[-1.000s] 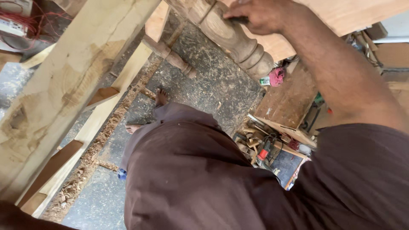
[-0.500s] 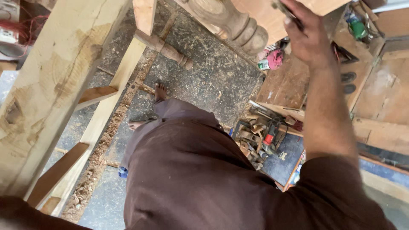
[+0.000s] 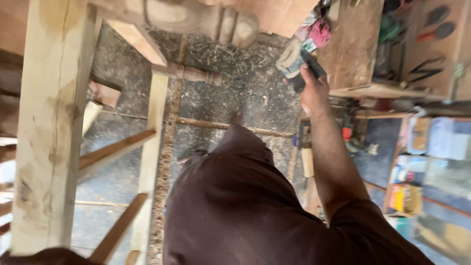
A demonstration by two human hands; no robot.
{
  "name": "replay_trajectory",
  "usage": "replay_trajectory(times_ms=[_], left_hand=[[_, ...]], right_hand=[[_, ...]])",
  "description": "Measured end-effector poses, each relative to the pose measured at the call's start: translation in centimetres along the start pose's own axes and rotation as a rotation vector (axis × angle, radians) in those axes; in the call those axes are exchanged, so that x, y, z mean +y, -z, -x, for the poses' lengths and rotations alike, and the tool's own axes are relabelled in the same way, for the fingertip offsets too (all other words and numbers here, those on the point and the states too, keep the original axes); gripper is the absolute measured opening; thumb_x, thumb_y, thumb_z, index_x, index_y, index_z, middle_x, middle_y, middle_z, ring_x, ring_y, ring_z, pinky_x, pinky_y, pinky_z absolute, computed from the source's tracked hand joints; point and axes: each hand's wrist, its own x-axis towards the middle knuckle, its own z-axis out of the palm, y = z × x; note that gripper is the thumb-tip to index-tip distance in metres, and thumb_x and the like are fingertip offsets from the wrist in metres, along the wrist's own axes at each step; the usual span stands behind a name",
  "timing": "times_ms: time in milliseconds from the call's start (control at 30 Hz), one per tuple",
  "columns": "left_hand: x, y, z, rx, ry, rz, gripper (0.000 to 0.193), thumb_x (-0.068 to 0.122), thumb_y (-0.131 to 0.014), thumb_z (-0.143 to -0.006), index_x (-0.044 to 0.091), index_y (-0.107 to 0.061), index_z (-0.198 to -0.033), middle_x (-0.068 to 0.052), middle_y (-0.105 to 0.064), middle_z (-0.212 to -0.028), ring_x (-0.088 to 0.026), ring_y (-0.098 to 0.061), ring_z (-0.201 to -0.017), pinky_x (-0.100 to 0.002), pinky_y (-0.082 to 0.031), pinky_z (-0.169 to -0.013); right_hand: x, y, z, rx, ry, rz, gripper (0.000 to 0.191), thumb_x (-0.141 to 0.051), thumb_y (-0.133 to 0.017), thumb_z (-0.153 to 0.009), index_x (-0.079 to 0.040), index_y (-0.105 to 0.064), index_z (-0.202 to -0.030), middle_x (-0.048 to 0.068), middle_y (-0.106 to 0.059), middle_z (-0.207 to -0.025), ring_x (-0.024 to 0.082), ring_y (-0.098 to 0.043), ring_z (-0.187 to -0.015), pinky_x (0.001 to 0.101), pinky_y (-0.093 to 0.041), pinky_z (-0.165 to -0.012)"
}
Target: The person retrieves a sanding block and a container of paste, then applies the paste to the block. They proceed to sand a wooden furniture frame, focusing on the legs and rails.
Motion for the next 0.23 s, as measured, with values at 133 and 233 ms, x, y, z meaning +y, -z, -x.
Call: replay_trajectory(times_ms=[133,233], left_hand=[[13.7,-6.3,1.1,-0.441,-0.35,0.51,0.026,0.016,-0.056,-0.122,-0.001,-0.062,-0.104,-0.018,-0.062,-0.113,-0.031,-0.062,-0.113,-0.04,-0.051,-0.101],[28.9,-10.3,4.1,-0.722,-0.53,0.495,0.012,0.009,-0.066,-0.108,-0.002,-0.067,-0.112,-0.02,-0.07,-0.112,-0.035,-0.068,-0.113,-0.044,-0.054,-0.103]], right_hand=[[2.4,-0.9,-0.8,-0.051,-0.148,-0.084,0.053,-0.024,-0.062,-0.106,-0.004,-0.045,-0.152,0.017,-0.054,-0.145,0.03,-0.066,-0.122,0.0461,-0.066,-0.091],[3.0,-2.1,-0.4,-0.222,-0.18,0.026,0.063,-0.028,-0.055,-0.107,-0.016,-0.029,-0.162,0.013,-0.033,-0.165,0.028,-0.056,-0.138,0.0425,-0.063,-0.097]])
